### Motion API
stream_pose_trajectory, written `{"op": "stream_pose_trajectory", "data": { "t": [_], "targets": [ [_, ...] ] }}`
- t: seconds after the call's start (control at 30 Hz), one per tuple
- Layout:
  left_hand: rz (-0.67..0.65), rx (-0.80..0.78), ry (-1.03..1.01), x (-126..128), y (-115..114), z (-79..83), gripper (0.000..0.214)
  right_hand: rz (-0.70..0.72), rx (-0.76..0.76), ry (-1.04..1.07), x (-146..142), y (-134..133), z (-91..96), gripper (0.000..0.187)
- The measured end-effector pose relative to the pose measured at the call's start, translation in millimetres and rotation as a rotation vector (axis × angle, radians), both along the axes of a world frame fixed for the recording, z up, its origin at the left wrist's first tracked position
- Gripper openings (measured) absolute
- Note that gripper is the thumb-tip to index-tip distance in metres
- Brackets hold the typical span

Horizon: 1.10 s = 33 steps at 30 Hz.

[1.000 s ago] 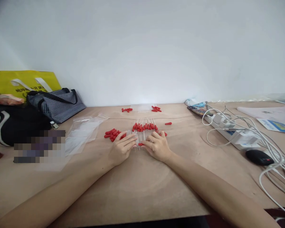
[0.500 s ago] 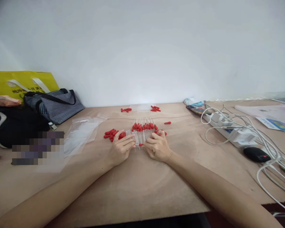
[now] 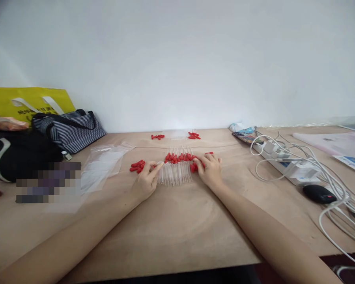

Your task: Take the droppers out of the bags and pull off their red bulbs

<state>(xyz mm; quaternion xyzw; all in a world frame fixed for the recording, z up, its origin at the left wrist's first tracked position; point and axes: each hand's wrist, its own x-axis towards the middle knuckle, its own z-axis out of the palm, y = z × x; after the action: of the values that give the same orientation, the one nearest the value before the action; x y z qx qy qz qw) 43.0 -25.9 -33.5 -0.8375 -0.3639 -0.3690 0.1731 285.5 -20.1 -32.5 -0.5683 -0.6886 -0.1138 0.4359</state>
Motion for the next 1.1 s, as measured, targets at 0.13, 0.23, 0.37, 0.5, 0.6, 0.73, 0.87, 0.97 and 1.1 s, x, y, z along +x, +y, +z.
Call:
{"op": "stream_pose_trajectory", "data": {
  "t": [0.13, 0.23, 0.37, 0.5, 0.6, 0.73, 0.87, 0.97, 1.1],
  "targets": [
    [-0.051, 0.019, -0.059, 5.1, 3.8, 4.6, 0.042, -0.125, -0.158, 0.131, 18.9, 10.1, -0.3, 0.031],
    [-0.083, 0.047, -0.130, 12.1, 7.1, 14.3, 0.035, -0.130, -0.256, 0.233, 29.4, 14.4, -1.6, 0.030],
    [-0.129, 0.054, -0.142, 23.2, 8.7, 19.9, 0.027, -0.105, -0.312, 0.268, 35.2, 17.8, -5.3, 0.026],
    [-0.156, 0.093, -0.010, 35.0, 5.3, 16.4, 0.028, -0.055, -0.292, 0.234, 32.7, 19.6, -7.3, 0.024],
    [-0.133, 0.050, 0.055, 42.8, 3.0, 14.8, 0.027, -0.032, -0.271, 0.176, 29.5, 19.4, -6.9, 0.023],
    [-0.130, -0.042, 0.082, 48.4, 2.6, 13.6, 0.021, -0.017, -0.275, 0.143, 28.5, 17.8, -5.5, 0.027],
    [-0.140, -0.139, 0.076, 49.2, 1.3, 11.2, 0.013, -0.074, -0.252, 0.168, 29.1, 17.5, -5.3, 0.033],
    [-0.178, -0.189, 0.054, 48.0, -1.9, 11.3, 0.028, -0.124, -0.255, 0.171, 28.3, 18.0, -6.1, 0.034],
    [-0.199, -0.207, 0.025, 37.9, -9.4, 16.4, 0.055, -0.147, -0.311, 0.184, 25.0, 20.8, -2.6, 0.030]
  ]
}}
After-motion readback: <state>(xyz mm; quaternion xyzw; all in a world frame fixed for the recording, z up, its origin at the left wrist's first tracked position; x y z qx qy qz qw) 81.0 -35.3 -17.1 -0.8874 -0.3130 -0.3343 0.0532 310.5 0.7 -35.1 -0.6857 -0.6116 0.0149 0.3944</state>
